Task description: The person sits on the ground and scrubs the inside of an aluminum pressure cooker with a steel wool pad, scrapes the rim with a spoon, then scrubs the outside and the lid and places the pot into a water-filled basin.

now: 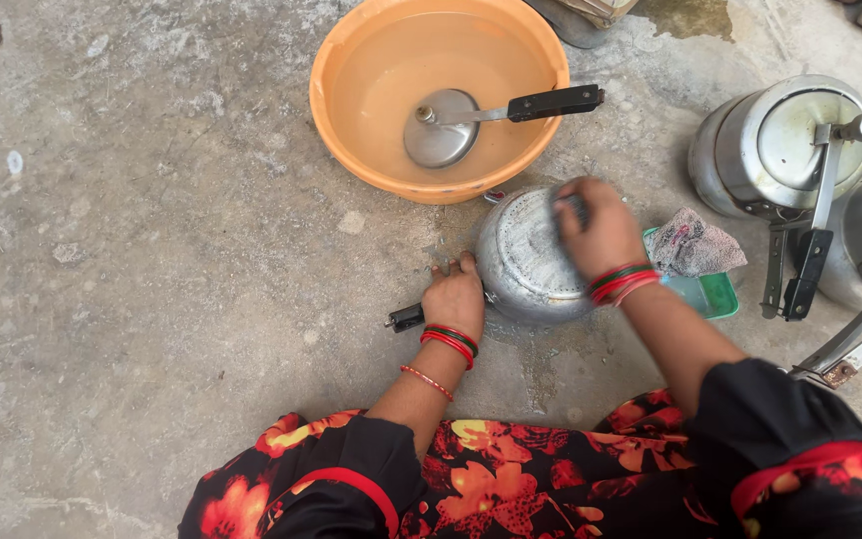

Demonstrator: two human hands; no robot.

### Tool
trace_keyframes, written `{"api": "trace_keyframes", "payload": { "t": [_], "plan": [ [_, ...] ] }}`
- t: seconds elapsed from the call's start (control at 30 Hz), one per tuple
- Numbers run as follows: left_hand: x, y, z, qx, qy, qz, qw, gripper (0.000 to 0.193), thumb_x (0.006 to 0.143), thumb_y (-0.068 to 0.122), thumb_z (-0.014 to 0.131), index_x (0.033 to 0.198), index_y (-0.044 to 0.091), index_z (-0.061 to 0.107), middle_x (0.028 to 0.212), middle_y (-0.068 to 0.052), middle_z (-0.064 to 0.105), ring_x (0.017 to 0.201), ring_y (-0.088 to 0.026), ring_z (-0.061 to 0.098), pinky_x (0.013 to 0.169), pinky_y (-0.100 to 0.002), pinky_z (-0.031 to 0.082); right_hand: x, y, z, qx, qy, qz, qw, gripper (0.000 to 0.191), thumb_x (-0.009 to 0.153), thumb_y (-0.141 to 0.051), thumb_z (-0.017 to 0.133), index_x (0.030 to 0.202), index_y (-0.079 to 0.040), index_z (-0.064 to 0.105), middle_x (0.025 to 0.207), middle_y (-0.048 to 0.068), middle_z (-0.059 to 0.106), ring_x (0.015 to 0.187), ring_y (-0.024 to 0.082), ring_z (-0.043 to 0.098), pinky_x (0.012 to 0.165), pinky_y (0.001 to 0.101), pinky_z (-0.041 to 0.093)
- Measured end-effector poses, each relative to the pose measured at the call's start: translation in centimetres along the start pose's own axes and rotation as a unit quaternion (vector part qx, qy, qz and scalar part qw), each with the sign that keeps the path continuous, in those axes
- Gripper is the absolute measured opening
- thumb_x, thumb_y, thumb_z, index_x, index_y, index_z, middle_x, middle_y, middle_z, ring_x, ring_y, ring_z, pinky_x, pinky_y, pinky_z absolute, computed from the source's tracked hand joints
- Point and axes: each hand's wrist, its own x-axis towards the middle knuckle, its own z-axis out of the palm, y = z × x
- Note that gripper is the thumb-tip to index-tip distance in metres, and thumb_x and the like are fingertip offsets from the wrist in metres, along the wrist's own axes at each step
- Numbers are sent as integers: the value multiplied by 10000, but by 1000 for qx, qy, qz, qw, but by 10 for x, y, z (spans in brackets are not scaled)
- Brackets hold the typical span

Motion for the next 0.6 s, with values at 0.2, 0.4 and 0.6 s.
{"api": "trace_keyframes", "payload": {
  "t": [0.2, 0.4, 0.6],
  "plan": [
    [0, 1, 0, -6, -64, -1, 998, 191, 1021, 111, 497, 1170, 38, 594, 1183, -149, 731, 1174, -377, 692, 852, -419, 619, -32, -14, 30, 35, 14, -134, 990, 284, 906, -128, 678, 1161, -3, 669, 1264, 215, 658, 1167, 414, 621, 1013, 473, 485],
    [0, 0, -5, 15, 26, 27, 999, 242, 950, 121, 528, 1170, 64, 611, 1247, -131, 711, 1179, -401, 667, 780, -435, 625, -15, -22, 35, 21, -38, -164, 985, 223, 927, -172, 689, 1117, -56, 703, 1226, 163, 685, 1202, 371, 626, 1053, 447, 480],
    [1, 7, -11, 27, 14, 13, 999, 249, 972, 147, 523, 1191, 64, 607, 1292, -178, 681, 1179, -419, 663, 794, -441, 621, -23, 9, -4, -9, 9, -61, 998, 321, 978, -182, 645, 1272, -53, 658, 1327, 176, 637, 1259, 367, 597, 1083, 433, 467]
  ]
}}
